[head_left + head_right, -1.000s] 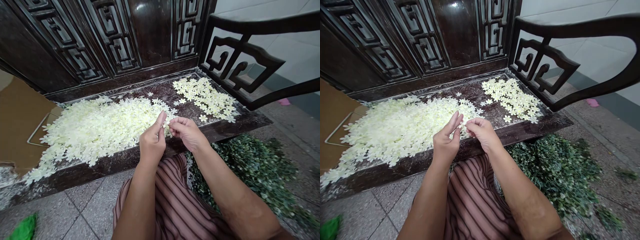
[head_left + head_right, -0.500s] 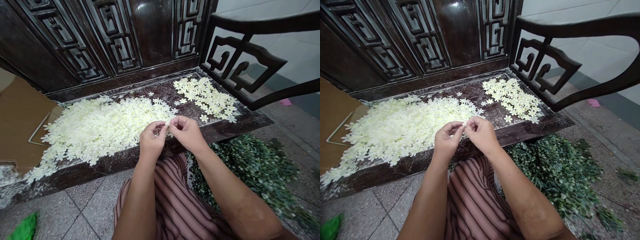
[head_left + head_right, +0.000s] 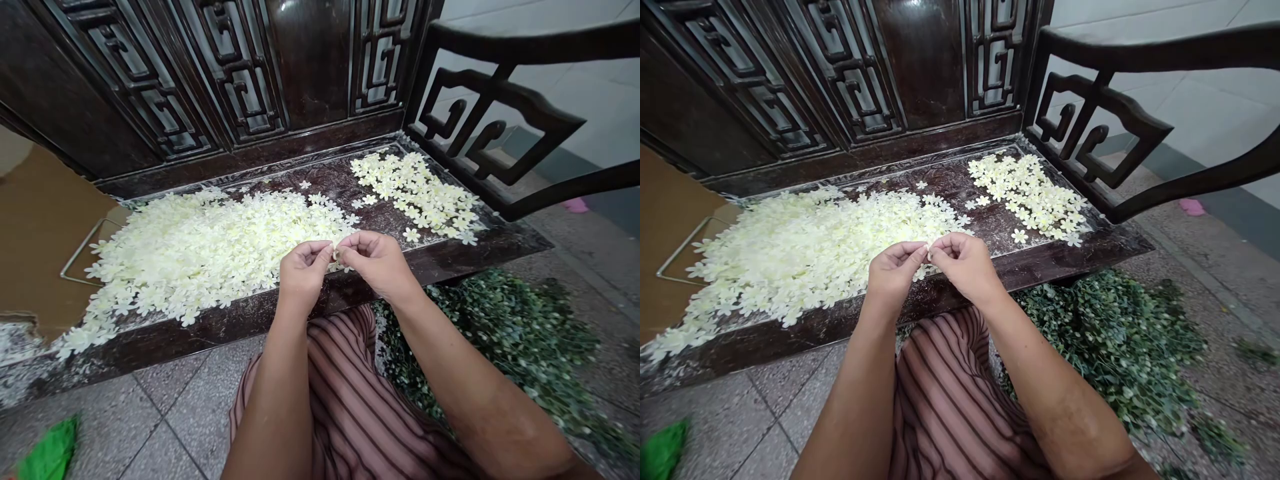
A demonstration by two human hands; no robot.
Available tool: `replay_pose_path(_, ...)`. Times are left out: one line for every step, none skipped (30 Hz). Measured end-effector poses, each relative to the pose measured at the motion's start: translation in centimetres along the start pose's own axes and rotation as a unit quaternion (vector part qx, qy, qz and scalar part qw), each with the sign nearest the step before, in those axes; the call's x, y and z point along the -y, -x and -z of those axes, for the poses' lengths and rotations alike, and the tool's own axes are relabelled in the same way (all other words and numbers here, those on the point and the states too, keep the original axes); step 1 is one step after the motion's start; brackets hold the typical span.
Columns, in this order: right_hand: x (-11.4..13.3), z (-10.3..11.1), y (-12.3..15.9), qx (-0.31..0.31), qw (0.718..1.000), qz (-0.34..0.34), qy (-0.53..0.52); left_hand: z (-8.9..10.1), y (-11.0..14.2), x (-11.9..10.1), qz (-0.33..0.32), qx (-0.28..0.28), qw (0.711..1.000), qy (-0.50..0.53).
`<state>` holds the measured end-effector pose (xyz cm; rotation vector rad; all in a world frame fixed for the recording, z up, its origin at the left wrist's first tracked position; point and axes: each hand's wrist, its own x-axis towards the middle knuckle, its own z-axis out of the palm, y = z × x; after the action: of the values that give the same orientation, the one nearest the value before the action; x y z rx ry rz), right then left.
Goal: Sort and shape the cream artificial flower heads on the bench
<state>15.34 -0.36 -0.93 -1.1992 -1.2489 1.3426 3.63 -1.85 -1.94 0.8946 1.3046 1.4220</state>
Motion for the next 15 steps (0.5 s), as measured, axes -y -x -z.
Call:
replay_pose_path(0.03, -0.02, -0.03, -0.001, 1.0, -0.004, -0.004, -0.03, 0.01, -0.03, -0.002, -0.003, 1.0, -0.008)
replay_pose_path(0.05, -0.04, -0.06, -0.003, 1.0, -0.008, -0.01, -0.07, 0.03, -0.05, -0.005, -0.008, 1.0, -0.019)
replay_pose_path(0.08, -0.06, -0.07, -0.004, 1.0, -0.012, -0.016, -0.12, 0.05, -0.06, -0.008, -0.013, 0.999, -0.031)
replay_pose_path(0.1, -0.08, -0.06, -0.005, 1.0, -0.016, -0.023, -0.17, 0.08, -0.04, -0.011, -0.016, 0.999, -0.044)
replay_pose_path(0.12, -0.1, -0.05, -0.007, 0.999, -0.02, -0.028, -0.2, 0.12, 0.01, -0.017, -0.018, 0.998, -0.058)
replay_pose_path(0.15, -0.12, -0.03, -0.008, 0.999, -0.025, -0.033, -0.21, 0.15, 0.07, -0.026, -0.018, 0.997, -0.074)
replay_pose_path(0.17, -0.13, -0.01, -0.009, 0.999, -0.029, -0.036, -0.2, 0.19, 0.15, -0.038, -0.017, 0.995, -0.092)
replay_pose_path(0.19, -0.13, 0.01, -0.009, 0.999, -0.033, -0.039, -0.16, 0.22, 0.24, -0.056, -0.015, 0.992, -0.113)
replay_pose_path(0.2, -0.13, 0.02, -0.01, 0.998, -0.036, -0.042, -0.11, 0.26, 0.32, -0.077, -0.012, 0.988, -0.136)
replay_pose_path(0.21, -0.11, 0.02, -0.009, 0.998, -0.037, -0.045, -0.05, 0.29, 0.39, -0.101, -0.01, 0.982, -0.161)
replay_pose_path(0.21, -0.09, 0.01, -0.009, 0.998, -0.038, -0.048, 0.01, 0.33, 0.43, -0.123, -0.008, 0.975, -0.183)
replay_pose_path(0.21, -0.06, -0.01, -0.01, 0.998, -0.038, -0.051, 0.06, 0.36, 0.46, -0.142, -0.006, 0.969, -0.203)
replay_pose_path(0.19, -0.02, -0.04, -0.01, 0.998, -0.039, -0.054, 0.11, 0.4, 0.45, -0.157, -0.004, 0.963, -0.217)
replay_pose_path(0.17, 0.02, -0.06, -0.011, 0.998, -0.04, -0.055, 0.14, 0.45, 0.43, -0.169, -0.002, 0.959, -0.228)
replay_pose_path(0.15, 0.07, -0.09, -0.011, 0.997, -0.042, -0.056, 0.16, 0.5, 0.39, -0.177, 0.001, 0.955, -0.237)
